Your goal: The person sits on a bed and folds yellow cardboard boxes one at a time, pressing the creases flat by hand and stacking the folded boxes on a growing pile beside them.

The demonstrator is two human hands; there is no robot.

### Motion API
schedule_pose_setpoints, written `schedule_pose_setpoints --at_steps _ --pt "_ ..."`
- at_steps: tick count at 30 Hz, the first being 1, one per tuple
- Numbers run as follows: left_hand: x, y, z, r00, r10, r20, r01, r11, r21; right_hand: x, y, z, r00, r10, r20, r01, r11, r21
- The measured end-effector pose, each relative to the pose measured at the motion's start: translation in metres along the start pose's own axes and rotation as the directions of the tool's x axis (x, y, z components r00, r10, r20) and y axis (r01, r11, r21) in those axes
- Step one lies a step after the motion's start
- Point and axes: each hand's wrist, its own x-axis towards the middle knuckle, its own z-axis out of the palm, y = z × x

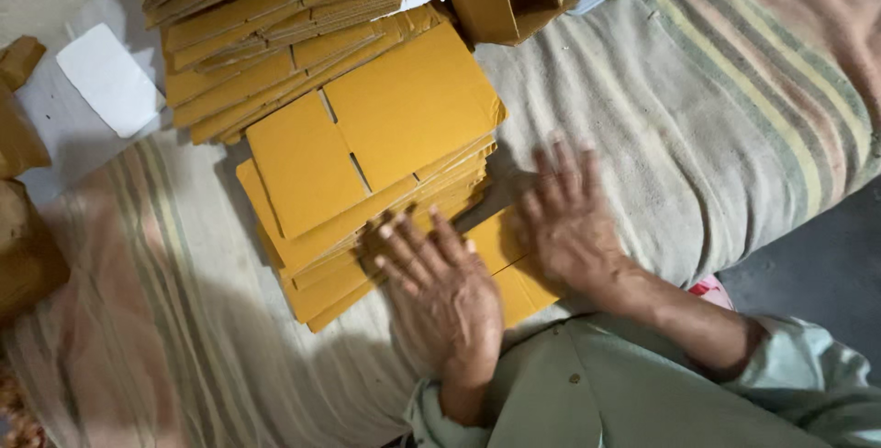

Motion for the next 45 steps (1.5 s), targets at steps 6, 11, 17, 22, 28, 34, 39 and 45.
schedule_pose_setpoints --at_steps 6,11,17,22,28,34,39,45 --pt "0.002 0.009 -0.005 0.99 0.059 0.127 -0.044 0.992 -0.121 0.01 -0.006 -0.006 0.939 -0.237 -0.249 0.312 0.89 0.331" --pt "-0.003 -0.009 -0.01 0.997 0.056 0.046 -0.046 0.979 -0.196 0.01 0.013 -0.01 0.967 -0.179 -0.179 0.214 0.956 0.2" --pt "0.009 0.007 0.005 0.987 0.045 0.152 -0.028 0.993 -0.117 0.022 -0.008 -0.008 0.912 -0.239 -0.332 0.324 0.918 0.228" --pt "0.011 0.006 -0.003 0.997 0.079 0.013 -0.076 0.983 -0.166 0.021 0.006 -0.008 0.924 -0.259 -0.283 0.334 0.905 0.263" --pt "0.008 -0.001 -0.005 0.993 -0.035 0.111 0.044 0.996 -0.078 0.015 0.013 -0.006 0.966 -0.142 -0.217 0.187 0.961 0.202" --pt "0.013 0.0 0.018 0.985 0.159 0.068 -0.14 0.964 -0.225 0.025 -0.002 0.002 0.93 -0.326 -0.17 0.365 0.878 0.311" --pt "0.003 -0.012 0.014 0.995 0.007 0.096 0.012 0.98 -0.196 0.018 0.015 -0.014 0.975 -0.167 -0.145 0.205 0.929 0.308" --pt "-0.009 0.004 0.004 0.997 0.04 0.061 -0.03 0.987 -0.158 0.004 -0.013 -0.025 0.983 -0.165 0.08 0.165 0.986 0.006"
